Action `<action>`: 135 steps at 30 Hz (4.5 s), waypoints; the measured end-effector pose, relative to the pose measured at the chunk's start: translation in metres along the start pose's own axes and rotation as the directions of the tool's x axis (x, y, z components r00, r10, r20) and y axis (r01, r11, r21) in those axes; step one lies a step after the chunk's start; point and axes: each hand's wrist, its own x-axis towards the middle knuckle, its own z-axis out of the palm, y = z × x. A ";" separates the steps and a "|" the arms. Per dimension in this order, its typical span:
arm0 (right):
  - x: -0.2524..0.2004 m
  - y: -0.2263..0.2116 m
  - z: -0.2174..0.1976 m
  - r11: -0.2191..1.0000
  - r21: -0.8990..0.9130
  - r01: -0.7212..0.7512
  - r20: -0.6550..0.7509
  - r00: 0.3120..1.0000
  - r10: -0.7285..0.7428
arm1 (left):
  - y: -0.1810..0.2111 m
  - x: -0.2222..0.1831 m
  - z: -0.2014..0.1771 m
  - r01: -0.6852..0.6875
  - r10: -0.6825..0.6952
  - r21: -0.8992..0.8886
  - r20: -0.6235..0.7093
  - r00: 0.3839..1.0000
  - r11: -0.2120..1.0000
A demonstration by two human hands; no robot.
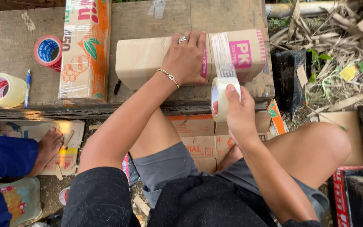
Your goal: The person sits cross-legged and repeatedly wraps clear packing tape around a cardboard box placed on a wooden surface. They pull tape from a roll, smooth it over the box, and tear it off by hand, repeating the process multiple times.
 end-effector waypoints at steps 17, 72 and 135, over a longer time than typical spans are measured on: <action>0.011 0.042 -0.012 1.000 0.002 0.030 0.015 0.999 -0.030 | -0.010 0.009 -0.022 -0.081 0.083 -0.054 0.042 0.996 0.995; 0.024 0.029 0.001 0.999 -0.020 0.039 -0.043 0.998 -0.039 | -0.018 0.024 -0.007 0.131 -0.119 -0.078 0.138 0.983 0.988; 0.027 0.026 0.009 0.994 0.060 0.095 -0.056 0.994 -0.092 | -0.005 0.004 0.016 0.099 -0.098 0.000 -0.149 0.984 0.995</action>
